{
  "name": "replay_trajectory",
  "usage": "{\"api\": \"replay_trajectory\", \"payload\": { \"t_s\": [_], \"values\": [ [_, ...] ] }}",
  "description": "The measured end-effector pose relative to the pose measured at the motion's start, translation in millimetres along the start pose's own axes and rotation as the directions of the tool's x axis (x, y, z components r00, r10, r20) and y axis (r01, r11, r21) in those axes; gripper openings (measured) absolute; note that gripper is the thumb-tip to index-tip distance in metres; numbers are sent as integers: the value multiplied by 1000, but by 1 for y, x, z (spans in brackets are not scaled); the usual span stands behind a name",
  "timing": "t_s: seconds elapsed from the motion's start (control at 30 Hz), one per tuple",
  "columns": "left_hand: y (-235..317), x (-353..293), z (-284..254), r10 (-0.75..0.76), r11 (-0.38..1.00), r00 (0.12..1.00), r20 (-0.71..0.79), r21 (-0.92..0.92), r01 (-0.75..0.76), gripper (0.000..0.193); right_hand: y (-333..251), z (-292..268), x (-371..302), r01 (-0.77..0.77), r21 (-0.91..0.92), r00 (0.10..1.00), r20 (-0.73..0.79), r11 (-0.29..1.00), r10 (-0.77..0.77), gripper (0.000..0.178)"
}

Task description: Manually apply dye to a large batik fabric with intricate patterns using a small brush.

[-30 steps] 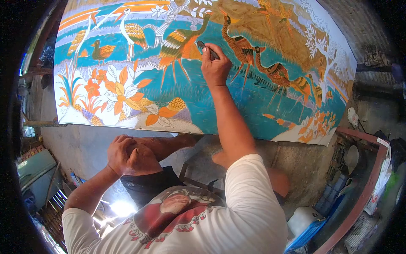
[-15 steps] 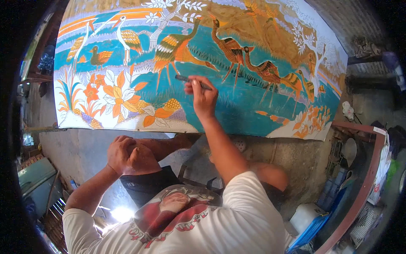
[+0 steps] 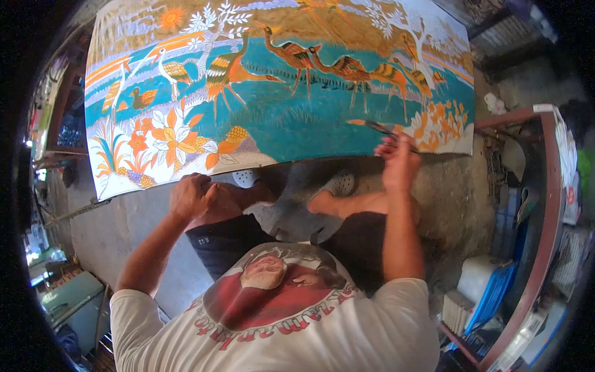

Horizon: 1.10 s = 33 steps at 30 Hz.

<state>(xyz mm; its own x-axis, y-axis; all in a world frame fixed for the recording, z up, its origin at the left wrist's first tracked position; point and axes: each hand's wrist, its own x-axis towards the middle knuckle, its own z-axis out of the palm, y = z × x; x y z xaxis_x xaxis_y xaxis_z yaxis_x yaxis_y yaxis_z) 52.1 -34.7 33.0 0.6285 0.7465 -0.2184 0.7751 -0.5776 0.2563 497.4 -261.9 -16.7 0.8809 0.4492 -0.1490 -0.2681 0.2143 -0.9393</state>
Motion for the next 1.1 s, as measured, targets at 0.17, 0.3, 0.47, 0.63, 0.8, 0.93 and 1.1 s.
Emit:
{"api": "replay_trajectory", "payload": {
  "t_s": [0.17, 0.3, 0.47, 0.63, 0.8, 0.93, 1.1],
  "values": [
    [36, -1, -1, 67, 990, 997, 38, 124, -71, 38, -49, -188, -44, 91, -57, 925, -365, 994, -106, 26],
    [67, -17, -3, 103, 960, 995, 0, 262, -100, 39, -53, -305, -125, 6, -156, 760, -642, 988, -106, 28],
    [92, -5, 12, 244, 905, 969, -31, 365, -216, 43, 14, -494, -257, -189, -133, 500, -866, 973, -22, 40],
    [51, 5, 41, 344, 850, 939, -4, 425, -310, 38, 44, -600, -344, 76, 488, 720, -630, 869, 291, 54],
    [76, 9, 24, 271, 835, 959, 83, 474, -278, 47, 50, -517, -339, -267, 98, 351, -916, 959, 191, 35],
    [58, 19, 31, 334, 821, 938, 91, 461, -338, 48, 63, -509, -340, -488, -9, 299, -941, 873, 158, 31],
    [53, -10, -12, 262, 790, 962, 79, 555, -261, 47, 164, -562, -336, -643, -204, 573, -768, 738, 287, 38]
  ]
}}
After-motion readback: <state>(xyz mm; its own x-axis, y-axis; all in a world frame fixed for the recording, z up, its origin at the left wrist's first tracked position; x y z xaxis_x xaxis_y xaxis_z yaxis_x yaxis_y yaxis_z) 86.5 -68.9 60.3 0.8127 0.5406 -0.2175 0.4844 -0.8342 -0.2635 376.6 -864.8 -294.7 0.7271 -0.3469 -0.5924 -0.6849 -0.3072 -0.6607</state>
